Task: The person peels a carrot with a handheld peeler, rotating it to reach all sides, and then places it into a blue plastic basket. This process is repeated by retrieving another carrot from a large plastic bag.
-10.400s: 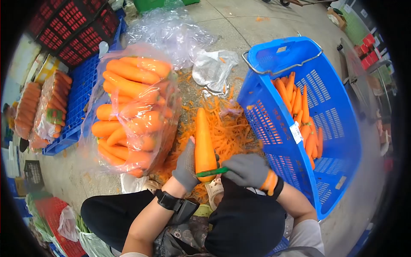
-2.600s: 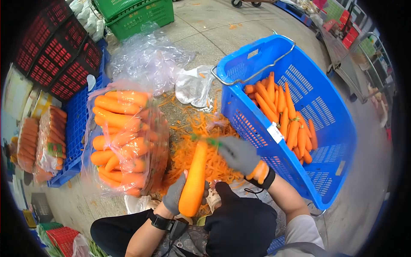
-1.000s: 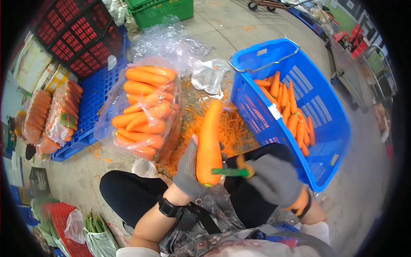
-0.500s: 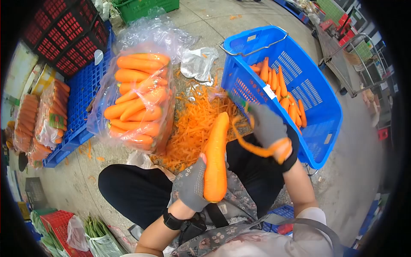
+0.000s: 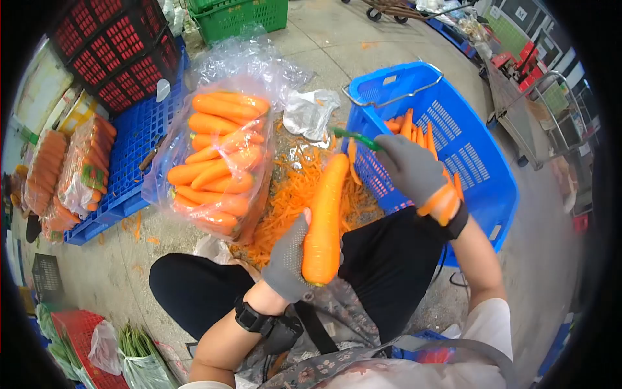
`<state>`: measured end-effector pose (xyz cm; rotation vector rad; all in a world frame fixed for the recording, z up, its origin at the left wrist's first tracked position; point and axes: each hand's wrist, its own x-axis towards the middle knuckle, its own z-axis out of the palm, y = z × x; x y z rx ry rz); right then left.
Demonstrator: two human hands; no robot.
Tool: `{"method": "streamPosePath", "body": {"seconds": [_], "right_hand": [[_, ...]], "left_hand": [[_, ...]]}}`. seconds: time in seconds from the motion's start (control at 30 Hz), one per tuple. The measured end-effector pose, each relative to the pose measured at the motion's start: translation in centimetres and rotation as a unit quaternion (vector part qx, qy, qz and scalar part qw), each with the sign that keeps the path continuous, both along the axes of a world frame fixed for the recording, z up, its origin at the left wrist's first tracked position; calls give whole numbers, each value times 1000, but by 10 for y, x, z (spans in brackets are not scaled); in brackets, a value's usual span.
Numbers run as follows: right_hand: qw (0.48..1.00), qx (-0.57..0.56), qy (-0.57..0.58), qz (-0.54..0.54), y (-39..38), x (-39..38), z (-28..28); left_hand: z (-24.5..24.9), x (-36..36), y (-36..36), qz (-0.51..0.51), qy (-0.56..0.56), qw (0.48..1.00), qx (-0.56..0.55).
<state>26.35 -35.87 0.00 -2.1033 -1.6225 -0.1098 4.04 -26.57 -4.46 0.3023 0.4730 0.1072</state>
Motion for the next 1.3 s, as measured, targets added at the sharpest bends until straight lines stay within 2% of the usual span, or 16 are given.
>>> {"method": "streamPosePath", "body": {"seconds": [0.07,0.13,0.2,0.27,0.33,0.4,0.5,0.6,0.63,0.73,0.8,0.93,1.0,1.1,1.23,1.3], "right_hand": [[1000,14,4,16,8,16,15],[957,-28,232,173,2,11,14],[943,-90,198,251,3,11,-3],[926,-73,294,226,9,9,-34],[952,-40,234,191,26,26,-51],[994,17,107,-7,47,52,-77],[988,-10,123,-87,52,64,-98],[968,-73,217,100,33,25,-97],[968,-75,218,100,34,21,-105],[972,-9,222,75,36,30,-130],[981,-10,170,-95,56,61,-131],[978,56,175,-96,54,57,-141],[980,21,147,131,32,25,-127],[967,-16,161,197,23,4,-127],[972,-28,142,187,23,9,-150],[993,17,110,29,35,29,-168]], "left_hand": [[-4,18,13,30,-4,999,12],[-29,39,30,26,-58,998,0],[-35,58,40,16,-110,994,-11],[-34,70,43,27,-6,997,76],[-46,81,44,22,-53,996,68],[-46,79,42,36,52,997,42],[-69,73,48,29,76,995,65],[-87,72,59,25,70,996,45],[-92,75,66,-3,56,997,49],[-110,71,63,-17,29,998,47],[-103,70,58,-25,17,999,28],[-95,78,63,29,23,998,47],[-95,84,70,75,46,995,44],[-97,93,76,69,52,995,56],[-102,92,70,67,47,996,36],[-99,89,56,48,67,996,21]]}}
